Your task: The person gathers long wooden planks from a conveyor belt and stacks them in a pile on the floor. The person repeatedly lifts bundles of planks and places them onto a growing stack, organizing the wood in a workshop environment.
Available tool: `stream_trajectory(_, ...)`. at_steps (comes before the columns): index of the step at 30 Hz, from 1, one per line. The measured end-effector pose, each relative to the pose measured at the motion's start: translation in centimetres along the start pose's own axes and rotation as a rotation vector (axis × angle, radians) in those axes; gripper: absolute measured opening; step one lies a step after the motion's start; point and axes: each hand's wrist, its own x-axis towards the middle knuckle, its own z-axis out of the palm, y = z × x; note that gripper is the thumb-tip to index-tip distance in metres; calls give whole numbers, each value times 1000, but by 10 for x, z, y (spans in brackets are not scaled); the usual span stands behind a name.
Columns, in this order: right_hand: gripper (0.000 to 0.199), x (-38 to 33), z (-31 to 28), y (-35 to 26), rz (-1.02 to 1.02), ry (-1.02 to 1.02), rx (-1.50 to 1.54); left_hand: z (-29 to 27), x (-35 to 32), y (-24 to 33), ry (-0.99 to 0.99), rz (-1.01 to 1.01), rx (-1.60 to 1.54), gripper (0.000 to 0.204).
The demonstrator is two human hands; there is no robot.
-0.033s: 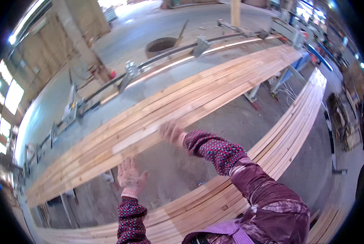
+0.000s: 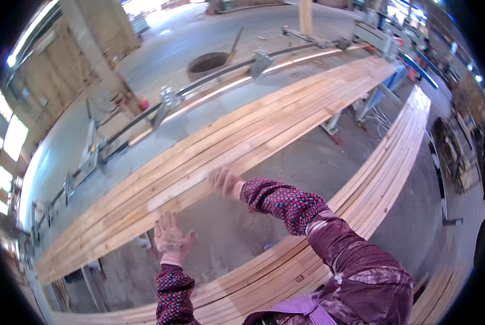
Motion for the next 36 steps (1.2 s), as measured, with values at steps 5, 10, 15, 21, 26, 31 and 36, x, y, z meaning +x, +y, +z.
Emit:
stream_trajectory(5, 25, 3, -47, 51, -399, -396, 858, 33, 37, -33, 40, 232, 8, 68)
stream_trajectory(10, 28, 25, 60, 45, -95, 255, 1176, 50, 59, -21, 205, 459, -119, 48)
stream_trajectory(15, 30, 53, 24, -17, 511, 285, -374, 40, 49, -23, 235, 251, -55, 81)
stream_trajectory(21, 25, 30, -31, 103, -326, -92, 1022, 9, 49, -14, 480, 148, 89, 85)
stream_trajectory(26, 21, 96, 46, 49, -14, -34, 711, 36, 65, -37, -106, 118, -144, 67)
stream_trajectory(31, 12, 94, 115, -1, 362, 202, -248, 10, 74, -4, 210, 388, 72, 89)
stream_trajectory(36, 19, 97, 12, 85, -649, -180, 947, 21, 52, -31, 309, 210, 16, 111)
